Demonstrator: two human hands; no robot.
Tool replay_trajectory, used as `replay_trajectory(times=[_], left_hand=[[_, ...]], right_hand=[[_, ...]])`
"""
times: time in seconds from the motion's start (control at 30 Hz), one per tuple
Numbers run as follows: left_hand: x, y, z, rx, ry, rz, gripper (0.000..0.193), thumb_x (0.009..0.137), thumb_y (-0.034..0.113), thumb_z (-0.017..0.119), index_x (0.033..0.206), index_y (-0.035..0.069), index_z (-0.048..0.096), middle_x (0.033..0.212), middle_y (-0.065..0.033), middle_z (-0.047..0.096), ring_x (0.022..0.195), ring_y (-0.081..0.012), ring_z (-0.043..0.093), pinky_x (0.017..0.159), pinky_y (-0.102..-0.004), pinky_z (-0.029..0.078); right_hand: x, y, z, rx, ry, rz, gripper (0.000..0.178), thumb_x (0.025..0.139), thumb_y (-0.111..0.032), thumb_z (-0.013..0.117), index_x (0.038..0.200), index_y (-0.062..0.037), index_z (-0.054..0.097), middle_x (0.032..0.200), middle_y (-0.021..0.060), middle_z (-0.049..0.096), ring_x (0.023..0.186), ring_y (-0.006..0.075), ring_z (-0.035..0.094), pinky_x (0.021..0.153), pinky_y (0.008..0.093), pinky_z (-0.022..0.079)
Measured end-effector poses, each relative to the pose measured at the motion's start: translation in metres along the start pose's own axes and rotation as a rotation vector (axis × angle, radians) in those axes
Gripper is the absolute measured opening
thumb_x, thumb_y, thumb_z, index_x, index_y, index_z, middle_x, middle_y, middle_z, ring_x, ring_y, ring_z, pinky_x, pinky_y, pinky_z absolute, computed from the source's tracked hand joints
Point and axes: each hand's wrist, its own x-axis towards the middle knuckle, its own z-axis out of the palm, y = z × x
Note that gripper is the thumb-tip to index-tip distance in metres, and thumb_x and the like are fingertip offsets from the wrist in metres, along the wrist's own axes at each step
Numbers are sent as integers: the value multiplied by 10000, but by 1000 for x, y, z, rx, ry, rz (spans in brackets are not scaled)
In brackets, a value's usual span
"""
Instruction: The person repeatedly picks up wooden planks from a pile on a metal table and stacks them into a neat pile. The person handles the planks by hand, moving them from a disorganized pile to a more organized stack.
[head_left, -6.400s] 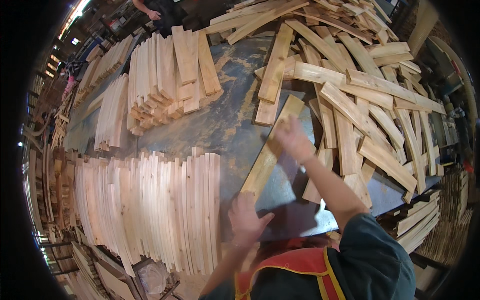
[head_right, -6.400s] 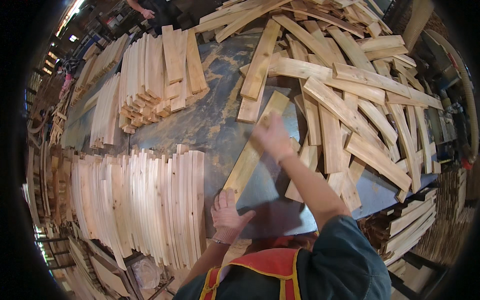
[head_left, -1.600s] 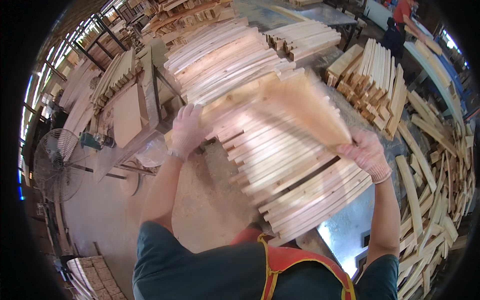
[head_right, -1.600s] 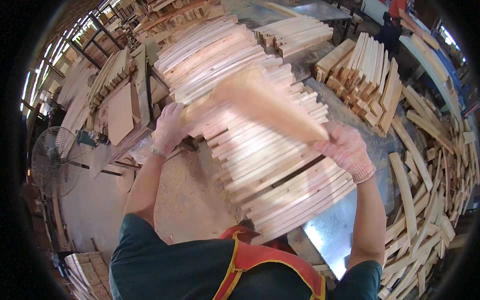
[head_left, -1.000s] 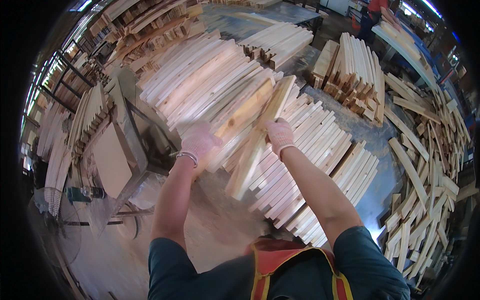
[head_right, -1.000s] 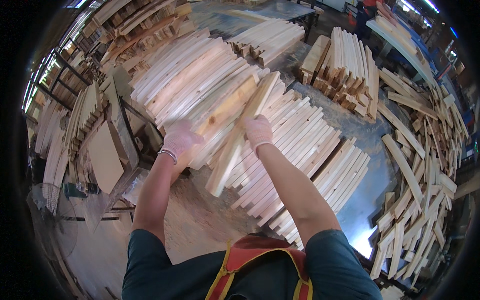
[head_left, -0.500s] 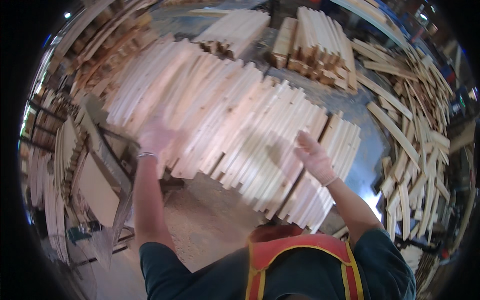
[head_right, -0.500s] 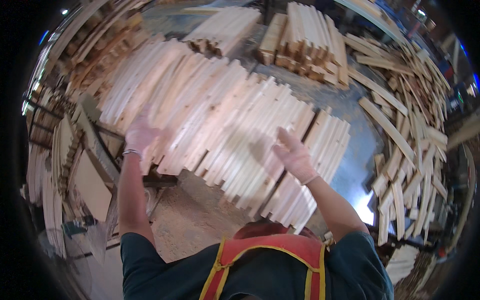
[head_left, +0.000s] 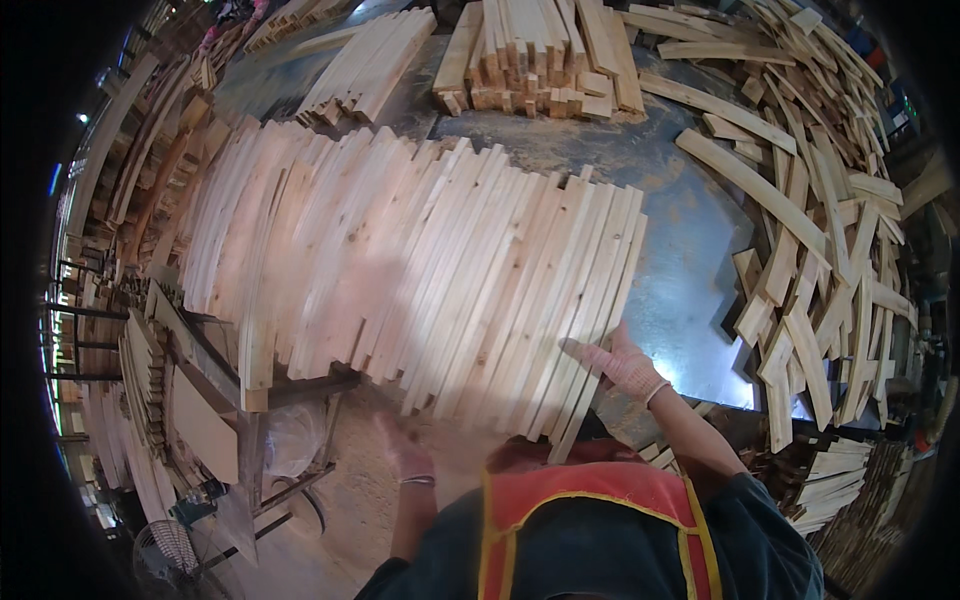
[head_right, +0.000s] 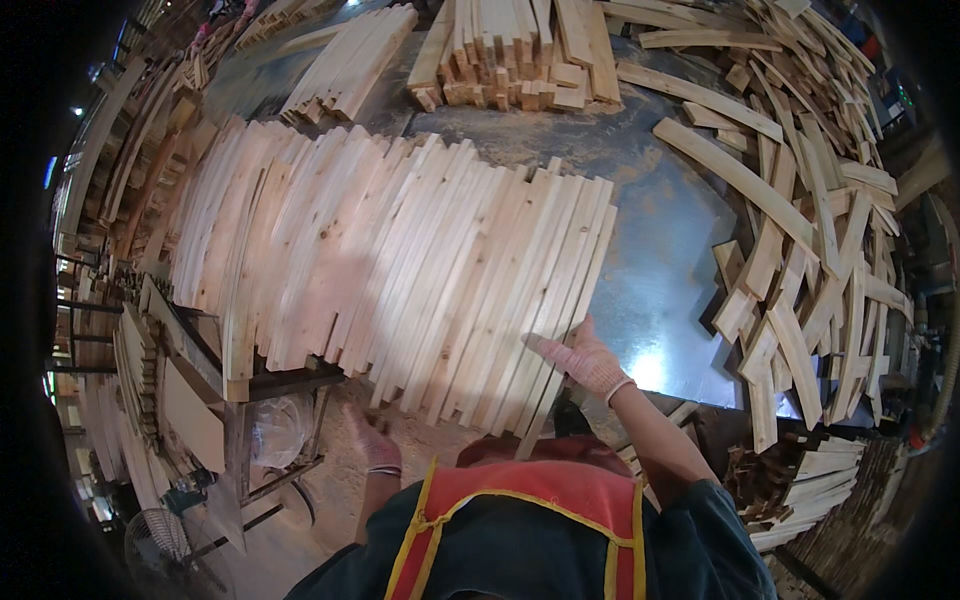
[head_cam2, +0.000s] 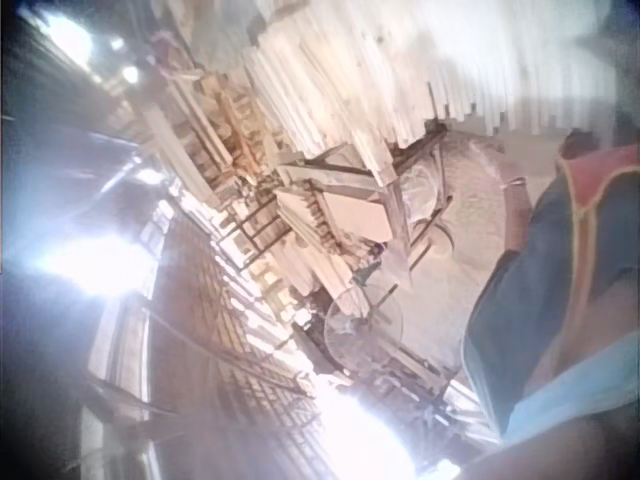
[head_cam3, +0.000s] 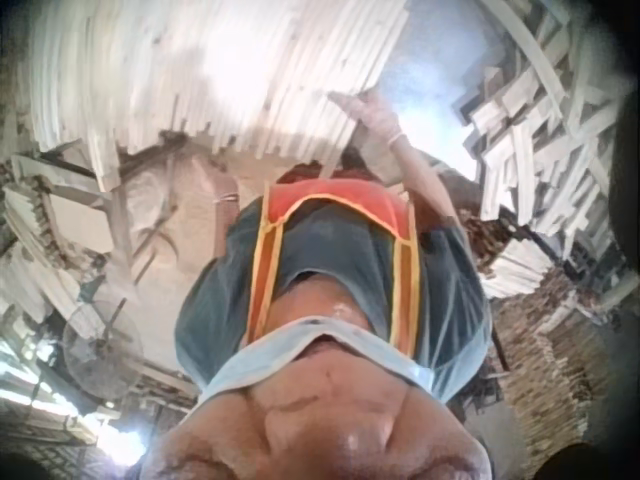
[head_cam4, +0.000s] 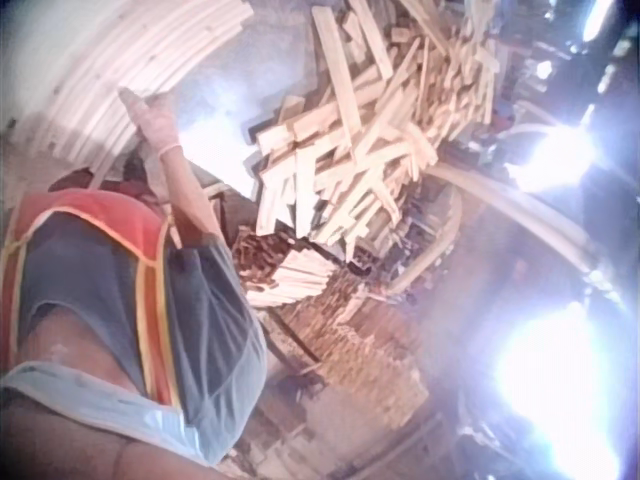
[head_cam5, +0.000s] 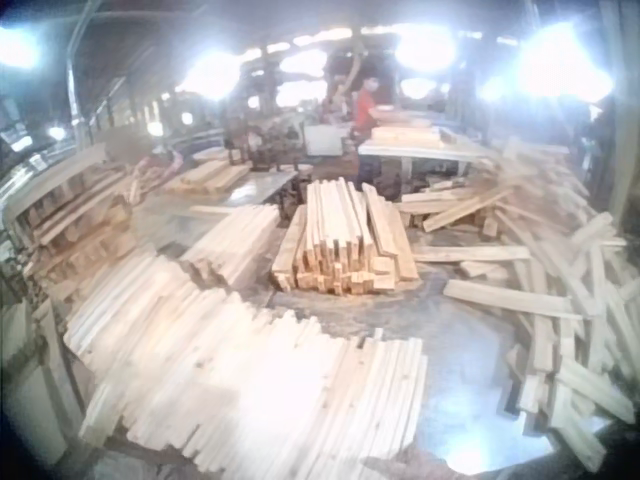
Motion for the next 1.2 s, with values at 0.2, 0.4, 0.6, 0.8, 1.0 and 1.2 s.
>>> replay_trajectory(times=[0.2,0.4,0.6,0.8,1.0,1.2], left_hand=[[-160,0,114,-84,-121,-466,460,1012,530,648,1208,114,653,1087,-61,640,1037,-265,625,984,-451,548],[-154,-20,75,987,-959,-2,625,1043,328,622,1550,-16,499,1450,-150,597,1252,-262,614,1054,-378,525],[-89,-16,250,941,-806,182,798,965,531,683,1492,-47,530,1566,-275,502,1413,-406,537,1170,-475,445],[-117,-17,335,1308,-753,185,1177,795,687,777,1612,-52,363,1614,-285,448,1466,-412,488,1204,-442,416],[-173,34,329,1011,-784,358,1103,812,604,798,1616,-20,375,1568,-276,479,1439,-410,509,1181,-455,432],[-235,159,361,407,-917,789,1070,790,473,856,1639,49,362,1524,-261,487,1401,-437,514,1175,-474,429]], right_hand=[[39,80,-46,-32,90,-138,1241,849,-731,756,1576,139,252,1158,226,713,1004,297,709,898,402,580],[46,77,-121,-212,58,-192,1197,864,-764,690,1617,72,281,1306,284,685,1258,377,672,1033,407,541],[90,50,-163,-478,221,-245,1062,869,-758,673,1587,-19,415,1443,293,618,1312,438,618,1104,466,495],[120,62,-135,-325,302,-240,1036,813,-731,740,1455,57,536,1207,277,749,1164,425,710,1022,461,545],[23,7,-136,326,229,-532,782,834,-299,902,1424,41,517,1276,153,700,1134,285,683,987,385,564],[-80,-65,-174,351,471,-1010,703,914,-186,865,1477,-17,479,1384,107,599,1219,217,603,1063,378,516]])
